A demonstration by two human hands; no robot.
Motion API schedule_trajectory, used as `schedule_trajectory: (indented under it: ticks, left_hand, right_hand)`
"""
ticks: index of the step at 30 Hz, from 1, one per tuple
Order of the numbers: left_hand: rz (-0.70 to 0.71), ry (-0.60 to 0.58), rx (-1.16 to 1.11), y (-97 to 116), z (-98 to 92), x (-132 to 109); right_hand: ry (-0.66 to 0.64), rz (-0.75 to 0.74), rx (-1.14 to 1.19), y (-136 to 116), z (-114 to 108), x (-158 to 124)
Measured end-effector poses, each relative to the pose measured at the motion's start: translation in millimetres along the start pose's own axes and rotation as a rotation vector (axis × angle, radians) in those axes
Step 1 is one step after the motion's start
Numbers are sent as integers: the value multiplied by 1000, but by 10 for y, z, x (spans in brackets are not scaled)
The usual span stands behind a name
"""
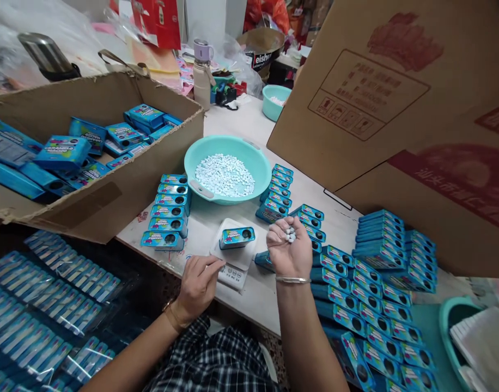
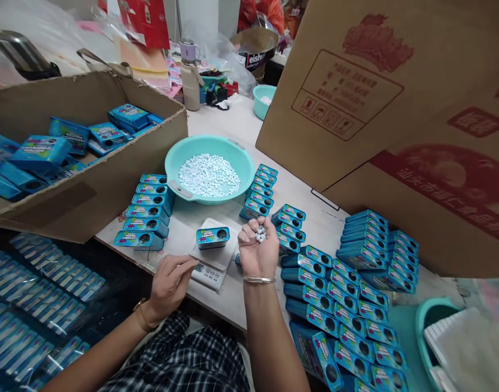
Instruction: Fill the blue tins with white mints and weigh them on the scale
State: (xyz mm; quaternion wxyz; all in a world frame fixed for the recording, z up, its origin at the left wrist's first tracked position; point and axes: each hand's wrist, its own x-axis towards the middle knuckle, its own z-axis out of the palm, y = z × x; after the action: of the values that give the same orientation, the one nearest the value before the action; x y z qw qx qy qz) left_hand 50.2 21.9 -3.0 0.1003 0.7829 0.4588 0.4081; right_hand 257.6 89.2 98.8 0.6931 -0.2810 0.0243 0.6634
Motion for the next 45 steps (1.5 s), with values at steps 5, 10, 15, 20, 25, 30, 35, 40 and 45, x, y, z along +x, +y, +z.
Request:
schedule_trajectory:
  ticks: [5,10,15,20,25,30,35,40,45]
  left_hand:
    - [60,-16,-24,341,-191,680]
    - [-2,-214,9,371,-57,1183]
    - [-10,-178,-10,421,54,1270]
    - [43,-229,131,475,93,1334]
    - [21,-308,179,439,90,1374]
    - [-28,-311,101,412,83,1342]
    - [-33,-318,56,326,-23,1366]
    - [-76,96,-87,213,-556,1545]
    - [-122,136,-100,190,-910,1539]
  right_hand:
    - [62,16,-24,151,71,99]
    - [61,9,-4,202,98,156]
    - [42,-44,-1,204,123,158]
    - [35,-29,23,233,130,136]
    - [53,-17,9,247,66,122]
    - [77,13,0,206,49,54]
    - [98,-60,18,-55,13,-40]
    - [21,-225,70,-547,-161,-170]
    - [-28,-296,6,-879,-407,-297]
